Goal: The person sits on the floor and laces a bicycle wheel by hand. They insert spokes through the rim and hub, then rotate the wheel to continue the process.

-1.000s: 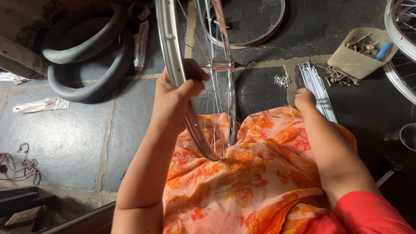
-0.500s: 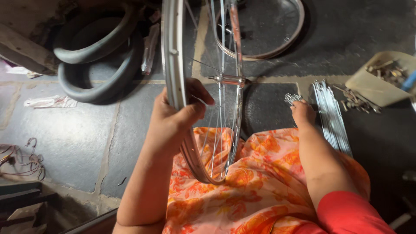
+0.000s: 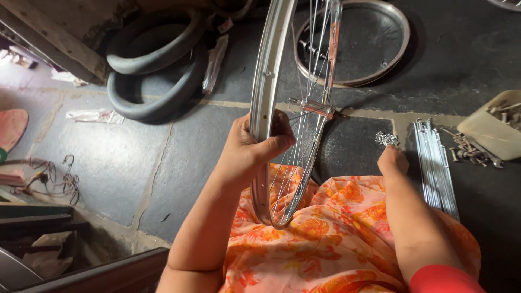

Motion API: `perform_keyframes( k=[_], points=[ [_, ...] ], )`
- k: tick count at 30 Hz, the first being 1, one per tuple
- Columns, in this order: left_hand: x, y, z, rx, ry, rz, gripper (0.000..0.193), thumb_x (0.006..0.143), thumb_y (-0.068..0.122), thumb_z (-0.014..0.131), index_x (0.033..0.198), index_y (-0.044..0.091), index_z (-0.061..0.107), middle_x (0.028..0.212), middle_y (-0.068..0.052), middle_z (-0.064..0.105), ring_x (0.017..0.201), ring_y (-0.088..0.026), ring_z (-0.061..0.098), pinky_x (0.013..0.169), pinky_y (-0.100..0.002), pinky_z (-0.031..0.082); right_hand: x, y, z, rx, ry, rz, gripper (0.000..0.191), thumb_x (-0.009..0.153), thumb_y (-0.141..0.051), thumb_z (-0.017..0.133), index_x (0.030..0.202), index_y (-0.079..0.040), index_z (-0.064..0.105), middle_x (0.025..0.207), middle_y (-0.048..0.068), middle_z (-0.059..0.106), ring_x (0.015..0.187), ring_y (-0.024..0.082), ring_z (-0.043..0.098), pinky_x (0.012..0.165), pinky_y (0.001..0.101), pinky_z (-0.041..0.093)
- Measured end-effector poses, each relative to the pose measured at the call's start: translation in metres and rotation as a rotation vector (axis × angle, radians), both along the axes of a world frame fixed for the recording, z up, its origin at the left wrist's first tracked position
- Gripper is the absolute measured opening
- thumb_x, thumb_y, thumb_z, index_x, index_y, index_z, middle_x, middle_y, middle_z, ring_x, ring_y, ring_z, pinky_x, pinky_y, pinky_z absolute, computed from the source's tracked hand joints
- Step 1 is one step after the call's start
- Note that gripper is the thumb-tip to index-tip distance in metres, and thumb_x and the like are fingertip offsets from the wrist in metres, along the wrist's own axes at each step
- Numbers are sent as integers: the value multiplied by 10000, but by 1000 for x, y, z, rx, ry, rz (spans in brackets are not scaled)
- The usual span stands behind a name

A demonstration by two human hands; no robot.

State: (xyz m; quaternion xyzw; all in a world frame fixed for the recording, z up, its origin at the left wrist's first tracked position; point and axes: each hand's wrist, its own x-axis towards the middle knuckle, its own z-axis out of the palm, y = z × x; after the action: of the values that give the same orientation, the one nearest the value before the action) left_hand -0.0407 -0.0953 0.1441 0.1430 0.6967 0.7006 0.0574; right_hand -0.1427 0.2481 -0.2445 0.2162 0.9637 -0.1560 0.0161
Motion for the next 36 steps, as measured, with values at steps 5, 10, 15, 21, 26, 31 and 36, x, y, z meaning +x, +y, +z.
perform_keyframes(
  k=[5, 10, 15, 21, 26, 31, 36],
  points=[
    [10, 2, -8, 54, 22, 78, 126, 833, 66, 757, 912, 45, 661, 851, 9, 653, 803, -89, 604, 766, -270, 515, 31, -35, 61, -689, 280, 59, 108, 981, -109, 620, 987, -16, 674, 904, 164, 762, 826, 250, 764, 772, 373, 595],
    [23, 31, -19, 169, 34, 174, 146, 831, 48, 748, 932, 51, 642, 826, 22, 614, 745, -84, 556, 683, -261, 469, 143, -78, 156, -1428, 516, 339, 94, 1029, -89, 606, 1079, -9, 606, 897, 75, 666, 823, 158, 638, 785, 284, 540],
    [56, 81, -33, 99, 83, 249, 190, 852, 179, 771, 942, 65, 649, 801, 27, 660, 732, -64, 590, 647, -236, 503, 264, -111, 230, -1273, 630, 749, 343, 997, -107, 435, 1328, -20, 468, 1269, 104, 523, 1122, 154, 500, 1008, 274, 401],
    [78, 63, -60, 330, 182, -289, 334, 1042, 327, 597, 1251, 69, 635, 1078, -2, 680, 1020, -104, 634, 904, -258, 527, 298, -119, 242, -1150, 563, 851, 94, 1052, -47, 490, 1130, -84, 529, 1329, 100, 521, 975, 146, 549, 860, 269, 511],
    [51, 38, -91, 465, 86, -451, 291, 1027, 203, 672, 1267, 44, 715, 1128, -70, 732, 1037, -152, 684, 940, -309, 563, 306, -110, 214, -1362, 526, 729, 79, 1034, -67, 521, 1107, -91, 537, 1238, 96, 536, 900, 143, 592, 827, 307, 555],
    [25, 50, -104, -69, 92, -330, 176, 903, 126, 799, 1062, 55, 823, 926, -105, 675, 901, -206, 608, 833, -347, 506, 304, -95, 200, -1372, 591, 846, 59, 1075, -79, 524, 1132, -82, 512, 1218, 111, 548, 945, 136, 577, 903, 308, 537],
    [15, 71, -109, 233, 650, -470, 179, 915, 183, 753, 1039, 54, 757, 1193, -40, 594, 1138, -134, 487, 1016, -314, 410, 304, -89, 194, -1323, 561, 850, 58, 1066, -77, 524, 1124, -74, 517, 1210, 117, 543, 980, 143, 584, 908, 308, 538]
  ],
)
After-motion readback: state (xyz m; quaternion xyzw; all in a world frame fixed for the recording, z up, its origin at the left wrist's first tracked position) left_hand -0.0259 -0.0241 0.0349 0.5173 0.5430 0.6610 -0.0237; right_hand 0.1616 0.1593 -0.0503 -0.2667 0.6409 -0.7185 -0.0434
